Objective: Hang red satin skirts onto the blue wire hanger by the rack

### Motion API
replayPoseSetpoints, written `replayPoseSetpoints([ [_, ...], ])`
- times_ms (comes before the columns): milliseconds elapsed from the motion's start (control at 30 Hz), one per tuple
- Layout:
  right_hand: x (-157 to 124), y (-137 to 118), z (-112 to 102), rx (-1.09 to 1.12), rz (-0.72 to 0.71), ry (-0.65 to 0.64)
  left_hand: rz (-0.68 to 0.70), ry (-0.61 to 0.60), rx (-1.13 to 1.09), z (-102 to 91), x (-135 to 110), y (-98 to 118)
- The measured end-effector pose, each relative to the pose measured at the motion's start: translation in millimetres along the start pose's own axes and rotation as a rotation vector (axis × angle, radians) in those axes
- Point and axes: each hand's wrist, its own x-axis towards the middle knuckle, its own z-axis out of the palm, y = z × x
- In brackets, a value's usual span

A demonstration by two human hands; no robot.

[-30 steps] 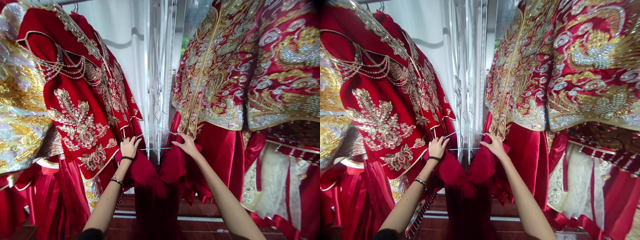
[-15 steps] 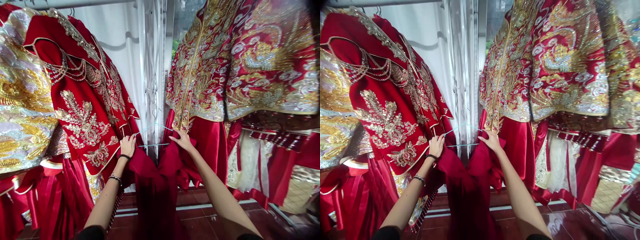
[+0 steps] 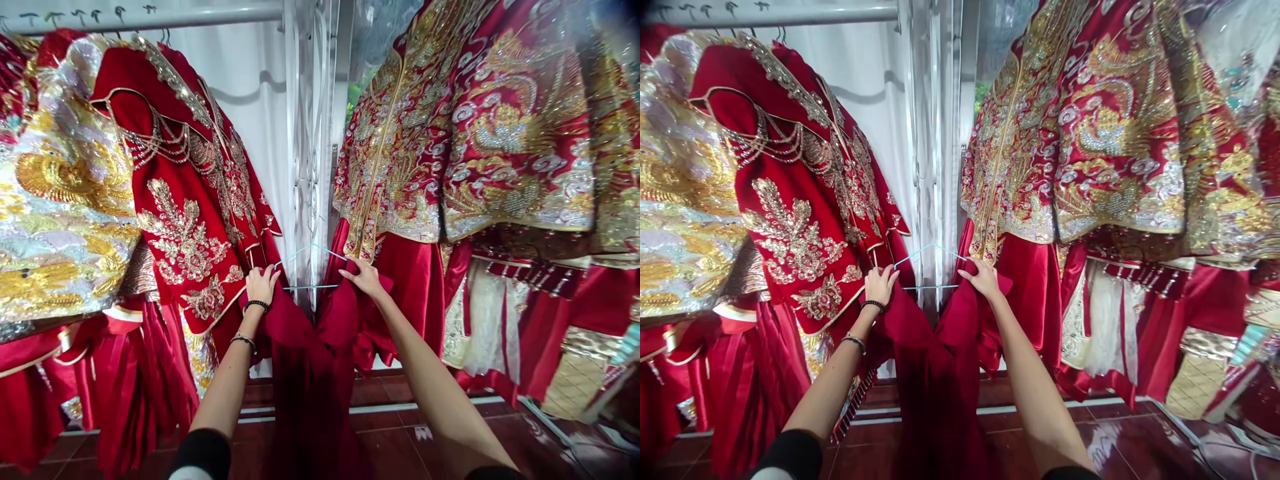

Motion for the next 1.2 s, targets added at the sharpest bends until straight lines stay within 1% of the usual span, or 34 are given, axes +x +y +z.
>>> replayPoseSetpoints([
  [100,1.3,-0.5,-2.5,-0.014,0.024,-0.023,-0.019,-0.009,-0.008,-2.6,-1.4,4.2],
  [267,2.1,-1.9,-9.1,-0.050,0.041,-0.083,-0.031,-0.134,-0.018,-13.2,-2.5,9.8],
  [433,-1.5,-3.1,-13.3,-0.076,0.069,-0.106,-0.051,-0.180,0.024,-19.9,-5.6,13.3],
  [600,-1.3,-5.6,-16.6,-0.092,0.074,-0.155,-0.062,-0.181,0.040,-18.2,-6.0,14.2],
  [700,2.0,-5.5,-15.2,-0.088,0.074,-0.171,-0.067,-0.178,0.040,-16.5,-4.9,14.2],
  [933,9.0,-0.9,-3.5,-0.061,0.071,-0.129,-0.051,-0.114,0.061,-10.9,-5.3,14.4],
  [1200,4.9,-1.9,-4.6,-0.049,0.052,-0.086,-0.059,-0.022,0.083,-4.6,-9.0,17.8],
])
